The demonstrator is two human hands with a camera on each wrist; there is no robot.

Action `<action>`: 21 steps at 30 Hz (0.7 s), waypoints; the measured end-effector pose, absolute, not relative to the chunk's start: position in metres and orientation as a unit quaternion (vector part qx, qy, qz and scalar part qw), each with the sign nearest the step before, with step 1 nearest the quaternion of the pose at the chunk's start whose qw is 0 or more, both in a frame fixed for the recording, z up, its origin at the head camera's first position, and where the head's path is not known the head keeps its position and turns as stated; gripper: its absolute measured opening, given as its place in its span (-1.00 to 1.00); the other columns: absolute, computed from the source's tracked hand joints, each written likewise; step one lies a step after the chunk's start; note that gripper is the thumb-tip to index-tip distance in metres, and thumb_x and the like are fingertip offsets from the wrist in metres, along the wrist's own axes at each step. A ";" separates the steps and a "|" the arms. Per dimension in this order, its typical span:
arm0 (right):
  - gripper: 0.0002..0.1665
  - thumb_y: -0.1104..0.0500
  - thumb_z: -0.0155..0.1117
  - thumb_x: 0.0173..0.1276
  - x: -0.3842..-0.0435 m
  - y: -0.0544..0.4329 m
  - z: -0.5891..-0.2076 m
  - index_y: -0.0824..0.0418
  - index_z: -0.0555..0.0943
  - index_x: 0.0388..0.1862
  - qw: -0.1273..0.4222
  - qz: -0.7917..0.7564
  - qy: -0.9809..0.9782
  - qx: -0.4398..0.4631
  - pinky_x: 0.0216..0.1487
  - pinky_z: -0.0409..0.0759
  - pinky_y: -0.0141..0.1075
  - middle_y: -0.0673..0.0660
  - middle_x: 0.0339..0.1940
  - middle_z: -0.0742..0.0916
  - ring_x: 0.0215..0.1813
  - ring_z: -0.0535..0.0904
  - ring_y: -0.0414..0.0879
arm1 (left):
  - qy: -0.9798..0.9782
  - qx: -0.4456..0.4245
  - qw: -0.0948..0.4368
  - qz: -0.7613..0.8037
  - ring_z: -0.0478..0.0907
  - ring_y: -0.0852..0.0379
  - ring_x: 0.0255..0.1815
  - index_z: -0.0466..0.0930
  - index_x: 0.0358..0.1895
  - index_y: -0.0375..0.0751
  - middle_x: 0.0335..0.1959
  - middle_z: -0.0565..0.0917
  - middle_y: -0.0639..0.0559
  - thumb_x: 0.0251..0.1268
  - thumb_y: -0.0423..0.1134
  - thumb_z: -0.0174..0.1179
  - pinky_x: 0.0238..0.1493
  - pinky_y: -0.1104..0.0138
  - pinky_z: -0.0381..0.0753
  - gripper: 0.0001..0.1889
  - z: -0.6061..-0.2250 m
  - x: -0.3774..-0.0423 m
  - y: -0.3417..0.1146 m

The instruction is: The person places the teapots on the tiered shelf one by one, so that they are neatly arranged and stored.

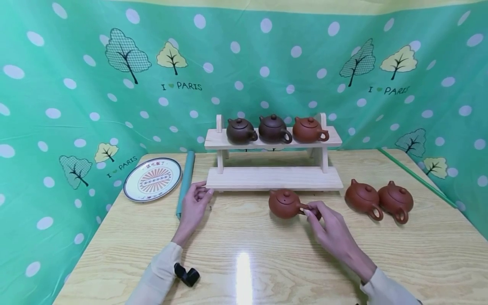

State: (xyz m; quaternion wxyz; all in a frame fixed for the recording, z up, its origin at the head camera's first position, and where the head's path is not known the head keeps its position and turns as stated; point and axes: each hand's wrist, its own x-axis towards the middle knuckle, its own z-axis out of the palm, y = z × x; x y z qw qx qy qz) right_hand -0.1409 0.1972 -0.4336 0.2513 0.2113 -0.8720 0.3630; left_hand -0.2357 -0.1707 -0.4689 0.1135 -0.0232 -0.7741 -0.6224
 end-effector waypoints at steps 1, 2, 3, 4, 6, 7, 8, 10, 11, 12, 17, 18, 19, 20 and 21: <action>-0.76 0.52 0.34 0.35 -0.143 0.196 -0.433 0.26 0.61 -0.12 0.248 0.365 -0.872 0.212 -0.47 0.45 -0.46 -0.13 -0.40 0.59 -0.38 0.48 -0.30 | -0.773 -0.023 0.114 -0.623 0.62 0.20 -0.20 0.48 0.25 -0.41 -0.02 0.67 -0.30 0.47 -0.35 0.29 -0.18 0.49 0.60 -0.61 -0.469 -0.236 -0.171; -0.77 0.52 0.33 0.36 -0.145 0.194 -0.433 0.26 0.60 -0.12 0.246 0.367 -0.872 0.213 -0.48 0.45 -0.45 -0.13 -0.40 0.59 -0.38 0.49 -0.29 | -0.774 -0.024 0.115 -0.623 0.62 0.21 -0.21 0.48 0.25 -0.42 -0.02 0.67 -0.30 0.47 -0.35 0.29 -0.18 0.49 0.60 -0.61 -0.469 -0.235 -0.171; -0.77 0.52 0.33 0.36 -0.147 0.193 -0.432 0.27 0.60 -0.13 0.245 0.369 -0.870 0.215 -0.49 0.45 -0.45 -0.12 -0.40 0.58 -0.38 0.48 -0.29 | -0.774 -0.025 0.115 -0.623 0.62 0.20 -0.21 0.48 0.25 -0.42 -0.03 0.67 -0.31 0.47 -0.35 0.29 -0.19 0.49 0.61 -0.61 -0.469 -0.235 -0.171; -0.78 0.52 0.32 0.37 -0.149 0.192 -0.432 0.27 0.60 -0.13 0.244 0.373 -0.869 0.216 -0.51 0.44 -0.45 -0.12 -0.40 0.58 -0.38 0.48 -0.28 | -0.773 -0.025 0.115 -0.623 0.62 0.20 -0.21 0.48 0.25 -0.43 -0.03 0.67 -0.31 0.47 -0.35 0.29 -0.18 0.49 0.61 -0.61 -0.469 -0.235 -0.171; -0.78 0.53 0.32 0.37 -0.154 0.189 -0.431 0.28 0.60 -0.13 0.242 0.377 -0.867 0.219 -0.52 0.44 -0.45 -0.11 -0.41 0.59 -0.38 0.49 -0.28 | -0.774 -0.025 0.115 -0.622 0.62 0.21 -0.21 0.48 0.25 -0.43 -0.03 0.67 -0.31 0.47 -0.35 0.29 -0.17 0.48 0.62 -0.61 -0.468 -0.235 -0.171; -0.78 0.53 0.32 0.37 -0.156 0.188 -0.431 0.28 0.60 -0.13 0.243 0.378 -0.866 0.220 -0.50 0.45 -0.44 -0.11 -0.41 0.59 -0.38 0.49 -0.28 | -0.775 -0.026 0.114 -0.622 0.62 0.20 -0.20 0.48 0.25 -0.43 -0.02 0.67 -0.31 0.47 -0.35 0.30 -0.17 0.48 0.62 -0.60 -0.468 -0.235 -0.171; -0.78 0.53 0.32 0.37 -0.158 0.186 -0.431 0.29 0.60 -0.13 0.244 0.380 -0.864 0.223 -0.52 0.44 -0.44 -0.10 -0.41 0.60 -0.39 0.49 -0.28 | -0.776 -0.026 0.114 -0.620 0.62 0.20 -0.20 0.48 0.25 -0.43 -0.02 0.67 -0.31 0.47 -0.34 0.30 -0.17 0.48 0.62 -0.60 -0.468 -0.235 -0.170; -0.78 0.54 0.32 0.36 -0.161 0.184 -0.431 0.29 0.60 -0.13 0.248 0.383 -0.860 0.230 -0.51 0.44 -0.44 -0.10 -0.41 0.61 -0.39 0.49 -0.28 | -0.776 -0.025 0.113 -0.620 0.62 0.20 -0.20 0.48 0.25 -0.42 -0.02 0.68 -0.29 0.47 -0.34 0.30 -0.16 0.48 0.62 -0.60 -0.467 -0.235 -0.170; -0.78 0.54 0.32 0.36 -0.163 0.183 -0.431 0.29 0.60 -0.13 0.250 0.383 -0.858 0.233 -0.49 0.44 -0.45 -0.09 -0.41 0.61 -0.38 0.49 -0.28 | -0.776 -0.025 0.113 -0.620 0.62 0.19 -0.19 0.48 0.25 -0.42 -0.02 0.68 -0.29 0.47 -0.33 0.30 -0.16 0.48 0.62 -0.60 -0.467 -0.235 -0.170; -0.78 0.53 0.32 0.36 -0.164 0.182 -0.431 0.29 0.60 -0.13 0.252 0.385 -0.856 0.234 -0.51 0.42 -0.46 -0.09 -0.41 0.61 -0.41 0.47 -0.28 | -0.776 -0.025 0.112 -0.620 0.62 0.19 -0.19 0.48 0.26 -0.42 -0.02 0.68 -0.30 0.47 -0.34 0.29 -0.16 0.48 0.62 -0.60 -0.467 -0.235 -0.170; -0.82 0.51 0.30 0.41 -0.169 0.175 -0.430 0.30 0.61 -0.12 0.249 0.399 -0.851 0.234 -0.58 0.36 -0.47 -0.05 -0.41 0.61 -0.44 0.44 -0.27 | -0.775 -0.019 0.107 -0.622 0.61 0.16 -0.17 0.47 0.26 -0.41 0.00 0.67 -0.30 0.48 -0.34 0.29 -0.15 0.50 0.60 -0.60 -0.470 -0.236 -0.170; -0.83 0.50 0.29 0.42 -0.170 0.174 -0.430 0.30 0.61 -0.12 0.246 0.403 -0.851 0.232 -0.60 0.35 -0.47 -0.05 -0.41 0.61 -0.44 0.43 -0.27 | -0.776 -0.017 0.106 -0.622 0.61 0.16 -0.17 0.47 0.26 -0.40 0.00 0.67 -0.30 0.48 -0.33 0.29 -0.15 0.50 0.60 -0.60 -0.470 -0.237 -0.171; -0.85 0.49 0.28 0.43 -0.171 0.173 -0.430 0.31 0.61 -0.11 0.244 0.403 -0.851 0.231 -0.58 0.36 -0.46 -0.05 -0.40 0.61 -0.41 0.45 -0.26 | -0.776 -0.016 0.105 -0.622 0.61 0.16 -0.16 0.47 0.27 -0.40 0.01 0.67 -0.30 0.48 -0.32 0.29 -0.15 0.51 0.59 -0.59 -0.470 -0.237 -0.171; -0.85 0.49 0.28 0.44 -0.173 0.172 -0.430 0.32 0.61 -0.11 0.243 0.404 -0.851 0.230 -0.58 0.36 -0.46 -0.04 -0.41 0.61 -0.41 0.45 -0.26 | -0.776 -0.015 0.104 -0.622 0.61 0.17 -0.16 0.47 0.27 -0.40 0.02 0.67 -0.30 0.49 -0.31 0.28 -0.15 0.51 0.59 -0.59 -0.470 -0.236 -0.171; -0.86 0.49 0.28 0.44 -0.174 0.171 -0.430 0.33 0.61 -0.11 0.240 0.407 -0.851 0.229 -0.60 0.36 -0.46 -0.03 -0.41 0.62 -0.42 0.46 -0.25 | -0.776 -0.015 0.103 -0.622 0.61 0.18 -0.16 0.47 0.27 -0.40 0.02 0.67 -0.30 0.49 -0.31 0.28 -0.14 0.51 0.59 -0.59 -0.470 -0.236 -0.171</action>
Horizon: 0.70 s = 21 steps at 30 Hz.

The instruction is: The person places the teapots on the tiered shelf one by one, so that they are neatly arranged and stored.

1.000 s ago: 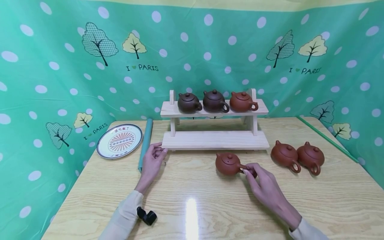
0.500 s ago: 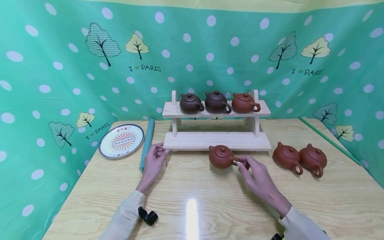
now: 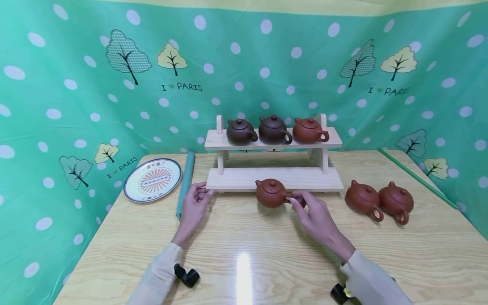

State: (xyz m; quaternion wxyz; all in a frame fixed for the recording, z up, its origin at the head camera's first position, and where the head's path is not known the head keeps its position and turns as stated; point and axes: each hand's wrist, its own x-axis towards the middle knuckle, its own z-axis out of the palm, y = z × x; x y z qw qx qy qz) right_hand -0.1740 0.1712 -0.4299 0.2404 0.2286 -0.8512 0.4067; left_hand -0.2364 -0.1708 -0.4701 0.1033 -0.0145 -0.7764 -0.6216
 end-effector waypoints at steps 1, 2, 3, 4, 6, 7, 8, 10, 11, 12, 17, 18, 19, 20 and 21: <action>-0.87 0.49 0.28 0.44 -0.175 0.170 -0.430 0.33 0.61 -0.11 0.241 0.407 -0.851 0.229 -0.59 0.38 -0.46 -0.03 -0.41 0.61 -0.42 0.46 -0.25 | -0.777 -0.014 0.103 -0.621 0.61 0.19 -0.16 0.47 0.27 -0.40 0.02 0.67 -0.30 0.49 -0.31 0.28 -0.14 0.51 0.59 -0.59 -0.470 -0.236 -0.171; -0.86 0.49 0.29 0.43 -0.176 0.170 -0.430 0.33 0.61 -0.12 0.241 0.406 -0.851 0.229 -0.57 0.40 -0.45 -0.04 -0.41 0.61 -0.40 0.47 -0.24 | -0.777 -0.015 0.102 -0.621 0.61 0.19 -0.16 0.47 0.28 -0.40 0.02 0.67 -0.30 0.50 -0.29 0.28 -0.14 0.51 0.59 -0.59 -0.470 -0.236 -0.171; -0.86 0.49 0.29 0.43 -0.177 0.169 -0.431 0.34 0.62 -0.12 0.243 0.405 -0.851 0.230 -0.54 0.42 -0.44 -0.04 -0.41 0.61 -0.39 0.49 -0.24 | -0.777 -0.016 0.101 -0.621 0.60 0.21 -0.16 0.46 0.28 -0.40 0.03 0.67 -0.30 0.51 -0.28 0.27 -0.13 0.51 0.58 -0.59 -0.469 -0.236 -0.171; -0.86 0.50 0.29 0.42 -0.178 0.168 -0.431 0.34 0.62 -0.12 0.244 0.403 -0.852 0.230 -0.51 0.45 -0.43 -0.03 -0.41 0.62 -0.39 0.50 -0.24 | -0.777 -0.018 0.101 -0.621 0.60 0.22 -0.17 0.46 0.28 -0.40 0.03 0.66 -0.30 0.51 -0.28 0.27 -0.13 0.51 0.58 -0.59 -0.469 -0.235 -0.171; -0.85 0.50 0.29 0.42 -0.180 0.167 -0.431 0.33 0.62 -0.11 0.244 0.402 -0.852 0.230 -0.48 0.49 -0.41 -0.05 -0.41 0.63 -0.38 0.52 -0.23 | -0.777 -0.018 0.100 -0.621 0.61 0.22 -0.17 0.46 0.28 -0.40 0.02 0.66 -0.30 0.50 -0.30 0.28 -0.13 0.51 0.59 -0.59 -0.469 -0.235 -0.172; -0.85 0.50 0.29 0.42 -0.181 0.166 -0.431 0.32 0.62 -0.11 0.244 0.401 -0.852 0.230 -0.46 0.50 -0.40 -0.05 -0.41 0.63 -0.37 0.53 -0.23 | -0.777 -0.018 0.100 -0.621 0.61 0.22 -0.17 0.46 0.28 -0.40 0.02 0.66 -0.30 0.50 -0.29 0.28 -0.12 0.51 0.59 -0.59 -0.468 -0.235 -0.172; -0.84 0.49 0.30 0.42 -0.182 0.165 -0.431 0.32 0.62 -0.11 0.245 0.401 -0.853 0.230 -0.45 0.51 -0.40 -0.04 -0.41 0.63 -0.37 0.54 -0.23 | -0.777 -0.019 0.099 -0.621 0.61 0.23 -0.17 0.46 0.28 -0.40 0.03 0.66 -0.30 0.51 -0.28 0.27 -0.12 0.51 0.58 -0.58 -0.468 -0.235 -0.172; -0.85 0.48 0.30 0.43 -0.185 0.162 -0.430 0.32 0.62 -0.10 0.243 0.401 -0.853 0.228 -0.44 0.51 -0.39 -0.02 -0.41 0.64 -0.37 0.54 -0.22 | -0.777 -0.019 0.099 -0.621 0.61 0.23 -0.17 0.46 0.28 -0.40 0.02 0.66 -0.30 0.50 -0.29 0.28 -0.12 0.51 0.59 -0.58 -0.468 -0.235 -0.172; -0.86 0.48 0.30 0.43 -0.186 0.161 -0.430 0.33 0.61 -0.10 0.243 0.401 -0.853 0.228 -0.45 0.51 -0.39 -0.01 -0.41 0.64 -0.37 0.54 -0.22 | -0.777 -0.020 0.099 -0.621 0.61 0.24 -0.17 0.46 0.28 -0.40 0.02 0.66 -0.30 0.50 -0.28 0.28 -0.12 0.51 0.59 -0.58 -0.468 -0.235 -0.172; -0.86 0.47 0.30 0.43 -0.188 0.159 -0.429 0.33 0.61 -0.10 0.241 0.403 -0.853 0.228 -0.46 0.50 -0.40 0.01 -0.41 0.64 -0.37 0.54 -0.21 | -0.777 -0.020 0.099 -0.622 0.61 0.24 -0.18 0.46 0.28 -0.41 0.02 0.66 -0.31 0.50 -0.28 0.28 -0.13 0.51 0.59 -0.58 -0.469 -0.235 -0.172; -0.88 0.45 0.28 0.46 -0.195 0.151 -0.427 0.35 0.61 -0.08 0.225 0.411 -0.854 0.225 -0.43 0.54 -0.37 0.10 -0.39 0.68 -0.36 0.56 -0.18 | -0.774 -0.024 0.105 -0.624 0.61 0.26 -0.21 0.45 0.28 -0.43 0.01 0.66 -0.32 0.50 -0.31 0.27 -0.15 0.51 0.60 -0.59 -0.469 -0.234 -0.171; -0.89 0.45 0.28 0.46 -0.196 0.149 -0.427 0.35 0.61 -0.08 0.223 0.412 -0.854 0.225 -0.43 0.55 -0.37 0.11 -0.38 0.68 -0.36 0.57 -0.18 | -0.773 -0.024 0.107 -0.624 0.61 0.25 -0.21 0.45 0.27 -0.43 0.00 0.67 -0.32 0.50 -0.33 0.27 -0.16 0.51 0.60 -0.59 -0.469 -0.235 -0.171; -0.89 0.44 0.28 0.46 -0.198 0.147 -0.427 0.36 0.61 -0.08 0.223 0.412 -0.854 0.224 -0.40 0.57 -0.36 0.13 -0.38 0.69 -0.35 0.57 -0.17 | -0.773 -0.025 0.108 -0.625 0.61 0.26 -0.22 0.45 0.27 -0.43 0.00 0.67 -0.32 0.50 -0.33 0.27 -0.16 0.51 0.60 -0.60 -0.469 -0.234 -0.171; -0.89 0.44 0.28 0.46 -0.199 0.146 -0.428 0.36 0.61 -0.08 0.223 0.414 -0.854 0.224 -0.40 0.58 -0.36 0.14 -0.37 0.69 -0.35 0.58 -0.16 | -0.772 -0.025 0.109 -0.625 0.61 0.26 -0.22 0.46 0.27 -0.43 0.00 0.67 -0.32 0.49 -0.34 0.27 -0.17 0.51 0.60 -0.60 -0.469 -0.234 -0.171; -0.89 0.44 0.29 0.46 -0.200 0.144 -0.428 0.36 0.61 -0.08 0.225 0.414 -0.853 0.224 -0.39 0.59 -0.35 0.15 -0.37 0.69 -0.35 0.58 -0.15 | -0.772 -0.025 0.111 -0.626 0.61 0.25 -0.22 0.46 0.27 -0.43 -0.01 0.67 -0.33 0.48 -0.35 0.28 -0.17 0.51 0.60 -0.60 -0.469 -0.235 -0.171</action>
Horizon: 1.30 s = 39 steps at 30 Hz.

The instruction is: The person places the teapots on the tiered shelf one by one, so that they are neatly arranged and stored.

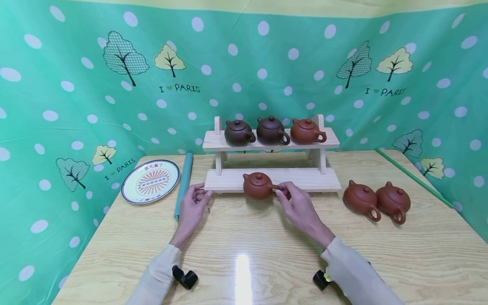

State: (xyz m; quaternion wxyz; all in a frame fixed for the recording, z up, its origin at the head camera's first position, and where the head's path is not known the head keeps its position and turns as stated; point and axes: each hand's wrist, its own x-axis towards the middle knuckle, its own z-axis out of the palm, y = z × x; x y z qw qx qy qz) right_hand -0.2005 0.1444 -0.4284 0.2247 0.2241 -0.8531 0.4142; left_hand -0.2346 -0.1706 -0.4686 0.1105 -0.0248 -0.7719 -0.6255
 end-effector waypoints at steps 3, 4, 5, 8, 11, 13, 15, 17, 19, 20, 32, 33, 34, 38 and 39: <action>-0.89 0.44 0.29 0.46 -0.204 0.140 -0.429 0.38 0.61 -0.09 0.229 0.417 -0.851 0.223 -0.36 0.62 -0.33 0.19 -0.35 0.70 -0.31 0.61 -0.10 | -0.771 -0.025 0.112 -0.626 0.62 0.26 -0.23 0.46 0.26 -0.43 -0.02 0.67 -0.33 0.47 -0.37 0.28 -0.17 0.51 0.60 -0.60 -0.468 -0.235 -0.171; -0.89 0.43 0.29 0.46 -0.205 0.138 -0.429 0.38 0.61 -0.08 0.228 0.420 -0.850 0.221 -0.35 0.63 -0.32 0.21 -0.34 0.71 -0.30 0.62 -0.08 | -0.771 -0.025 0.113 -0.627 0.62 0.26 -0.23 0.46 0.26 -0.43 -0.02 0.67 -0.33 0.47 -0.37 0.28 -0.17 0.51 0.61 -0.60 -0.468 -0.235 -0.170; -0.89 0.43 0.29 0.46 -0.206 0.136 -0.430 0.38 0.61 -0.08 0.227 0.422 -0.850 0.219 -0.34 0.64 -0.31 0.21 -0.33 0.71 -0.29 0.62 -0.07 | -0.770 -0.025 0.112 -0.627 0.62 0.26 -0.23 0.46 0.26 -0.43 -0.02 0.67 -0.33 0.47 -0.37 0.29 -0.17 0.51 0.61 -0.60 -0.468 -0.235 -0.170; -0.89 0.42 0.29 0.47 -0.209 0.132 -0.429 0.37 0.61 -0.07 0.220 0.427 -0.852 0.210 -0.29 0.66 -0.29 0.21 -0.31 0.71 -0.26 0.63 -0.06 | -0.771 -0.024 0.111 -0.626 0.62 0.27 -0.23 0.46 0.27 -0.43 -0.01 0.67 -0.33 0.48 -0.36 0.28 -0.17 0.51 0.61 -0.60 -0.469 -0.235 -0.171; -0.90 0.41 0.27 0.49 -0.212 0.127 -0.429 0.38 0.60 -0.06 0.208 0.434 -0.852 0.206 -0.27 0.67 -0.30 0.22 -0.30 0.71 -0.27 0.62 -0.07 | -0.773 -0.022 0.108 -0.625 0.62 0.26 -0.22 0.46 0.27 -0.43 0.00 0.67 -0.32 0.49 -0.34 0.28 -0.16 0.51 0.60 -0.60 -0.469 -0.235 -0.171; -0.90 0.40 0.25 0.50 -0.213 0.125 -0.429 0.38 0.59 -0.06 0.201 0.441 -0.850 0.205 -0.27 0.68 -0.30 0.23 -0.29 0.71 -0.28 0.62 -0.08 | -0.775 -0.021 0.106 -0.623 0.61 0.26 -0.21 0.46 0.27 -0.42 0.00 0.66 -0.32 0.49 -0.33 0.28 -0.16 0.51 0.60 -0.59 -0.469 -0.235 -0.171; -0.91 0.40 0.25 0.51 -0.215 0.122 -0.428 0.38 0.59 -0.06 0.198 0.448 -0.848 0.205 -0.28 0.68 -0.31 0.24 -0.29 0.71 -0.29 0.61 -0.10 | -0.774 -0.022 0.104 -0.624 0.61 0.26 -0.20 0.46 0.28 -0.42 0.01 0.66 -0.32 0.49 -0.32 0.28 -0.16 0.51 0.60 -0.59 -0.468 -0.234 -0.170; -0.91 0.40 0.26 0.50 -0.217 0.119 -0.428 0.38 0.60 -0.07 0.200 0.449 -0.846 0.206 -0.27 0.69 -0.31 0.24 -0.29 0.72 -0.29 0.62 -0.10 | -0.774 -0.024 0.102 -0.624 0.61 0.25 -0.20 0.45 0.29 -0.41 0.02 0.66 -0.32 0.50 -0.30 0.28 -0.16 0.51 0.60 -0.58 -0.468 -0.234 -0.170; -0.91 0.40 0.27 0.49 -0.218 0.117 -0.429 0.38 0.60 -0.08 0.204 0.449 -0.845 0.208 -0.27 0.69 -0.30 0.23 -0.30 0.72 -0.29 0.63 -0.10 | -0.773 -0.025 0.100 -0.626 0.61 0.24 -0.19 0.45 0.30 -0.41 0.03 0.65 -0.32 0.51 -0.29 0.27 -0.15 0.51 0.60 -0.57 -0.467 -0.233 -0.170; -0.91 0.40 0.28 0.48 -0.219 0.115 -0.429 0.38 0.61 -0.08 0.206 0.449 -0.844 0.209 -0.26 0.70 -0.30 0.22 -0.30 0.72 -0.29 0.64 -0.10 | -0.772 -0.024 0.099 -0.627 0.60 0.24 -0.18 0.45 0.30 -0.41 0.03 0.65 -0.32 0.51 -0.29 0.27 -0.15 0.51 0.60 -0.57 -0.467 -0.233 -0.170; -0.93 0.37 0.31 0.48 -0.225 0.102 -0.431 0.34 0.62 -0.11 0.198 0.471 -0.836 0.202 -0.25 0.71 -0.32 0.12 -0.32 0.73 -0.30 0.66 -0.12 | -0.774 -0.020 0.099 -0.626 0.60 0.22 -0.18 0.45 0.29 -0.42 0.03 0.65 -0.32 0.50 -0.32 0.27 -0.14 0.50 0.60 -0.58 -0.468 -0.235 -0.171; -0.93 0.37 0.32 0.48 -0.225 0.101 -0.431 0.34 0.62 -0.12 0.197 0.475 -0.834 0.201 -0.25 0.70 -0.32 0.12 -0.33 0.73 -0.30 0.66 -0.12 | -0.773 -0.020 0.099 -0.626 0.60 0.22 -0.18 0.45 0.29 -0.42 0.03 0.65 -0.32 0.50 -0.32 0.27 -0.14 0.51 0.60 -0.58 -0.468 -0.235 -0.171; -0.93 0.37 0.32 0.47 -0.225 0.100 -0.430 0.34 0.63 -0.12 0.197 0.478 -0.832 0.200 -0.26 0.70 -0.33 0.12 -0.33 0.73 -0.31 0.66 -0.12 | -0.773 -0.020 0.099 -0.626 0.60 0.23 -0.18 0.45 0.29 -0.42 0.03 0.65 -0.31 0.50 -0.32 0.27 -0.14 0.51 0.60 -0.58 -0.468 -0.234 -0.170; -0.93 0.35 0.35 0.46 -0.226 0.096 -0.429 0.33 0.64 -0.14 0.194 0.491 -0.826 0.196 -0.29 0.69 -0.34 0.09 -0.36 0.73 -0.33 0.65 -0.14 | -0.774 -0.020 0.100 -0.625 0.60 0.24 -0.19 0.44 0.29 -0.42 0.03 0.65 -0.32 0.50 -0.32 0.27 -0.15 0.50 0.60 -0.58 -0.468 -0.234 -0.170; -0.94 0.34 0.35 0.46 -0.226 0.095 -0.429 0.32 0.65 -0.14 0.192 0.494 -0.826 0.194 -0.29 0.69 -0.35 0.08 -0.36 0.73 -0.33 0.64 -0.15 | -0.774 -0.020 0.101 -0.625 0.60 0.23 -0.19 0.44 0.29 -0.42 0.02 0.65 -0.32 0.49 -0.33 0.28 -0.15 0.50 0.60 -0.58 -0.468 -0.234 -0.171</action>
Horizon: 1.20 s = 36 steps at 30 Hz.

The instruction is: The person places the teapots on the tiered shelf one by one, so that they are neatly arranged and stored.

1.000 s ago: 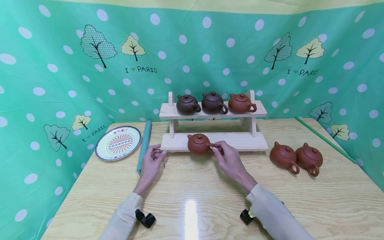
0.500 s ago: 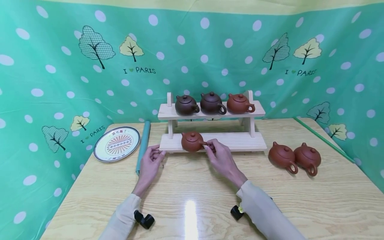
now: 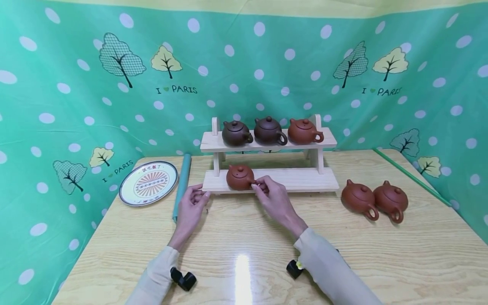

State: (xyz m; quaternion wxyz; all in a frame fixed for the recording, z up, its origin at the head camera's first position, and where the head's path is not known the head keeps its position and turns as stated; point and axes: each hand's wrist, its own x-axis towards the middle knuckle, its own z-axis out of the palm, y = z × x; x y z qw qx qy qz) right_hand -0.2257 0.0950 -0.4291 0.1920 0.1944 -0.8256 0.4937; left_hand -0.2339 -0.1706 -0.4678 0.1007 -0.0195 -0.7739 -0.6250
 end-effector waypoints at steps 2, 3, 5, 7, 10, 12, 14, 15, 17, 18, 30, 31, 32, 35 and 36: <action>-0.93 0.33 0.36 0.46 -0.226 0.094 -0.429 0.31 0.65 -0.14 0.189 0.497 -0.825 0.192 -0.29 0.68 -0.35 0.06 -0.36 0.73 -0.33 0.64 -0.16 | -0.773 -0.018 0.102 -0.625 0.60 0.22 -0.19 0.44 0.29 -0.41 0.02 0.65 -0.32 0.48 -0.35 0.28 -0.16 0.50 0.61 -0.58 -0.468 -0.234 -0.171; -0.94 0.33 0.36 0.46 -0.226 0.093 -0.429 0.31 0.65 -0.14 0.187 0.498 -0.825 0.190 -0.29 0.68 -0.36 0.06 -0.37 0.72 -0.34 0.63 -0.17 | -0.773 -0.018 0.103 -0.626 0.60 0.22 -0.19 0.45 0.29 -0.42 0.02 0.65 -0.32 0.48 -0.35 0.28 -0.16 0.50 0.61 -0.58 -0.468 -0.234 -0.171; -0.93 0.33 0.37 0.46 -0.226 0.094 -0.429 0.30 0.66 -0.14 0.180 0.499 -0.827 0.186 -0.30 0.67 -0.36 0.04 -0.38 0.71 -0.35 0.63 -0.17 | -0.773 -0.018 0.103 -0.626 0.60 0.23 -0.20 0.45 0.28 -0.42 0.01 0.65 -0.32 0.48 -0.36 0.28 -0.16 0.50 0.61 -0.58 -0.468 -0.234 -0.171; -0.91 0.32 0.37 0.46 -0.225 0.095 -0.427 0.29 0.66 -0.12 0.172 0.497 -0.831 0.180 -0.32 0.66 -0.35 0.02 -0.40 0.70 -0.37 0.62 -0.18 | -0.772 -0.018 0.102 -0.627 0.60 0.23 -0.20 0.45 0.28 -0.42 0.01 0.65 -0.32 0.48 -0.36 0.28 -0.16 0.50 0.61 -0.58 -0.468 -0.235 -0.170; -0.87 0.30 0.37 0.46 -0.223 0.099 -0.426 0.29 0.66 -0.06 0.159 0.495 -0.837 0.172 -0.32 0.65 -0.35 -0.01 -0.41 0.68 -0.38 0.61 -0.19 | -0.772 -0.018 0.101 -0.627 0.60 0.24 -0.20 0.45 0.28 -0.42 0.01 0.65 -0.32 0.47 -0.36 0.28 -0.16 0.50 0.61 -0.58 -0.469 -0.235 -0.170; -0.85 0.29 0.36 0.47 -0.221 0.102 -0.425 0.29 0.66 -0.04 0.155 0.495 -0.838 0.169 -0.31 0.65 -0.34 -0.01 -0.41 0.68 -0.37 0.61 -0.18 | -0.772 -0.019 0.099 -0.627 0.60 0.23 -0.19 0.44 0.29 -0.42 0.02 0.65 -0.32 0.48 -0.35 0.28 -0.14 0.50 0.61 -0.57 -0.469 -0.235 -0.170; -0.84 0.29 0.36 0.47 -0.219 0.105 -0.424 0.29 0.66 -0.03 0.155 0.496 -0.838 0.169 -0.30 0.65 -0.34 -0.01 -0.40 0.68 -0.36 0.61 -0.17 | -0.772 -0.019 0.099 -0.628 0.60 0.22 -0.19 0.44 0.29 -0.42 0.03 0.64 -0.33 0.48 -0.34 0.28 -0.14 0.50 0.61 -0.57 -0.469 -0.235 -0.170; -0.85 0.29 0.36 0.47 -0.218 0.106 -0.423 0.29 0.66 -0.03 0.155 0.496 -0.838 0.169 -0.29 0.65 -0.34 -0.01 -0.40 0.68 -0.35 0.61 -0.17 | -0.772 -0.020 0.099 -0.627 0.60 0.22 -0.18 0.44 0.29 -0.42 0.03 0.65 -0.33 0.48 -0.34 0.28 -0.14 0.50 0.61 -0.57 -0.469 -0.235 -0.171; -0.85 0.29 0.37 0.46 -0.217 0.109 -0.422 0.29 0.66 -0.04 0.156 0.495 -0.838 0.170 -0.29 0.65 -0.34 0.00 -0.40 0.68 -0.35 0.61 -0.16 | -0.772 -0.020 0.099 -0.628 0.60 0.22 -0.18 0.44 0.29 -0.42 0.03 0.65 -0.33 0.48 -0.34 0.28 -0.13 0.50 0.61 -0.57 -0.469 -0.235 -0.171; -0.85 0.29 0.37 0.46 -0.216 0.110 -0.422 0.29 0.66 -0.05 0.156 0.495 -0.838 0.170 -0.29 0.65 -0.34 0.00 -0.40 0.68 -0.35 0.61 -0.16 | -0.772 -0.020 0.100 -0.627 0.60 0.22 -0.19 0.44 0.29 -0.43 0.03 0.65 -0.33 0.48 -0.34 0.28 -0.14 0.50 0.61 -0.58 -0.469 -0.235 -0.171; -0.88 0.29 0.37 0.46 -0.203 0.135 -0.423 0.27 0.66 -0.07 0.168 0.473 -0.847 0.175 -0.22 0.68 -0.30 0.00 -0.37 0.71 -0.29 0.64 -0.15 | -0.771 -0.023 0.098 -0.629 0.59 0.24 -0.19 0.44 0.29 -0.43 0.03 0.64 -0.33 0.50 -0.32 0.27 -0.15 0.51 0.61 -0.58 -0.468 -0.235 -0.170; -0.88 0.29 0.37 0.47 -0.201 0.137 -0.423 0.27 0.66 -0.07 0.168 0.472 -0.848 0.174 -0.23 0.68 -0.30 -0.01 -0.37 0.72 -0.29 0.64 -0.16 | -0.771 -0.022 0.097 -0.630 0.60 0.23 -0.19 0.44 0.29 -0.42 0.03 0.64 -0.33 0.49 -0.33 0.28 -0.15 0.51 0.61 -0.58 -0.468 -0.235 -0.170; -0.88 0.29 0.37 0.47 -0.200 0.140 -0.423 0.26 0.66 -0.07 0.168 0.470 -0.849 0.173 -0.24 0.67 -0.31 -0.02 -0.37 0.72 -0.29 0.64 -0.16 | -0.770 -0.023 0.097 -0.630 0.60 0.24 -0.19 0.44 0.29 -0.43 0.03 0.64 -0.34 0.50 -0.32 0.27 -0.15 0.51 0.61 -0.58 -0.468 -0.235 -0.170; -0.89 0.29 0.37 0.47 -0.195 0.149 -0.423 0.25 0.66 -0.07 0.169 0.462 -0.854 0.169 -0.25 0.66 -0.31 -0.03 -0.37 0.71 -0.30 0.63 -0.16 | -0.772 -0.022 0.096 -0.628 0.60 0.24 -0.18 0.43 0.30 -0.43 0.04 0.64 -0.33 0.50 -0.31 0.27 -0.14 0.50 0.62 -0.57 -0.467 -0.234 -0.171; -0.89 0.30 0.37 0.47 -0.193 0.152 -0.423 0.25 0.66 -0.07 0.170 0.458 -0.856 0.167 -0.25 0.66 -0.31 -0.04 -0.37 0.71 -0.30 0.63 -0.16 | -0.772 -0.021 0.097 -0.628 0.60 0.25 -0.18 0.43 0.30 -0.43 0.04 0.64 -0.33 0.50 -0.31 0.27 -0.14 0.50 0.62 -0.57 -0.467 -0.234 -0.171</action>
